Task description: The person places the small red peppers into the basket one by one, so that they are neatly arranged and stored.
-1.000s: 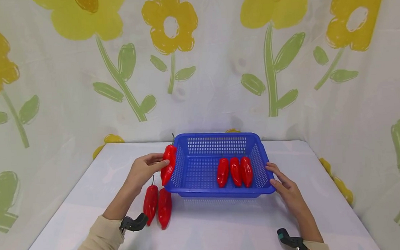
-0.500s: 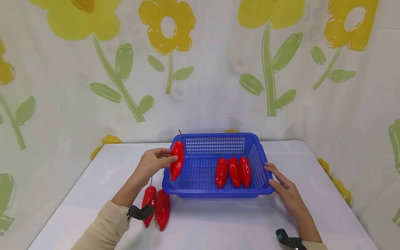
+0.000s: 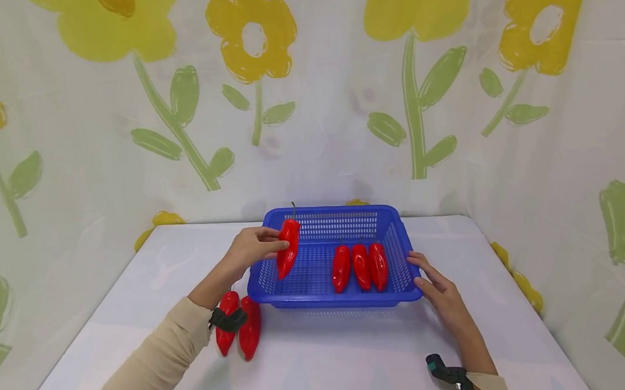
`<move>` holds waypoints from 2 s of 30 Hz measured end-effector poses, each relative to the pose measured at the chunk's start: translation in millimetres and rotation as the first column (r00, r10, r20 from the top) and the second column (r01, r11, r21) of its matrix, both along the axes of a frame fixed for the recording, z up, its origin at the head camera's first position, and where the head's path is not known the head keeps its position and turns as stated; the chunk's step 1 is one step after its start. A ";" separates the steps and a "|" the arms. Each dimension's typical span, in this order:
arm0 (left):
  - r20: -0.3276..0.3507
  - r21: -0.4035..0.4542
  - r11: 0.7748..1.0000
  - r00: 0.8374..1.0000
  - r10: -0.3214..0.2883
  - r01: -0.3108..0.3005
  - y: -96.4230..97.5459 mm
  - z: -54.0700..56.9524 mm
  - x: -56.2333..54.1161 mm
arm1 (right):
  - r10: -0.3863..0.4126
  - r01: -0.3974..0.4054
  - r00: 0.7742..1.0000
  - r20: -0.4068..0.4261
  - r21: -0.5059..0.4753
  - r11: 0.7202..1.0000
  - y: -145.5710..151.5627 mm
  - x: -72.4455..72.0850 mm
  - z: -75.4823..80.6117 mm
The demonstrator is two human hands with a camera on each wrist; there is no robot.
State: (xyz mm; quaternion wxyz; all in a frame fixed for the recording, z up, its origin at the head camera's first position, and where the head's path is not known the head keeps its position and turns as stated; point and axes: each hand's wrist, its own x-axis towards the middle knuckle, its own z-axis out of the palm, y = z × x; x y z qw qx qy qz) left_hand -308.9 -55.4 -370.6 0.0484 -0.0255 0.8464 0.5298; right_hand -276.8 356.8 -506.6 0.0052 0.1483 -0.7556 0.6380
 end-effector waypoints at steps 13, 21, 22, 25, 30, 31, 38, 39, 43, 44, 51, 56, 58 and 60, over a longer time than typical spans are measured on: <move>0.037 -0.113 0.992 0.998 -0.052 0.056 14.1 -9.9 -14.4 | 0.048 -0.048 0.999 -0.008 -0.055 0.997 -4.2 -2.4 -1.0; 0.080 -0.208 0.976 0.995 -0.054 0.070 26.0 -15.2 -24.4 | 0.050 -0.050 0.999 -0.008 -0.062 0.997 -4.5 -1.2 0.1; 0.087 -0.216 0.974 0.995 -0.055 0.072 28.1 -16.2 -25.8 | 0.051 -0.051 0.999 -0.009 -0.061 0.997 -4.0 -0.8 0.4; 0.114 -0.229 0.971 0.992 -0.050 0.076 34.8 -19.5 -29.7 | 0.042 -0.042 0.999 -0.016 -0.054 0.998 -2.7 0.4 0.9; 0.150 -0.242 0.967 0.988 -0.047 0.083 47.1 -23.6 -34.1 | 0.051 -0.052 0.999 -0.019 -0.068 0.996 -0.3 0.1 0.9; 0.155 -0.243 0.966 0.987 -0.050 0.087 49.6 -24.1 -34.6 | 0.052 -0.053 0.998 -0.019 -0.073 0.996 -0.1 0.0 0.7; 0.211 -0.207 0.972 0.975 -0.064 0.108 64.5 -24.0 -38.3 | 0.049 -0.051 0.999 -0.023 -0.079 0.996 1.1 -1.3 -0.2; 0.221 -0.194 0.975 0.973 -0.062 0.106 65.9 -23.8 -39.2 | 0.053 -0.055 0.998 -0.023 -0.080 0.995 1.2 -1.5 -0.5; 0.241 -0.157 0.984 0.970 -0.040 0.080 67.8 -20.7 -44.8 | 0.062 -0.064 0.998 -0.026 -0.083 0.994 1.3 -2.6 -1.3; 0.240 -0.149 0.986 0.970 -0.034 0.071 67.7 -19.4 -46.4 | 0.062 -0.064 0.998 -0.026 -0.082 0.995 1.2 -2.9 -1.0; 0.261 -0.133 0.990 0.965 -0.001 0.037 67.2 -14.9 -56.4 | 0.049 -0.050 0.999 -0.013 -0.067 0.996 1.2 -2.1 0.4; 0.327 -0.124 0.990 0.945 -0.022 0.066 68.9 -16.8 -61.8 | 0.041 -0.041 0.999 -0.012 -0.066 0.997 -0.2 -1.6 -0.3; 0.356 -0.144 0.986 0.934 -0.031 0.088 70.8 -19.1 -63.4 | 0.034 -0.035 0.999 -0.008 -0.061 0.998 -1.1 -1.6 -1.3; 0.382 -0.159 0.982 0.924 -0.034 0.102 73.3 -22.2 -64.6 | 0.018 -0.018 1.000 -0.002 -0.039 0.999 -1.9 -1.4 -2.7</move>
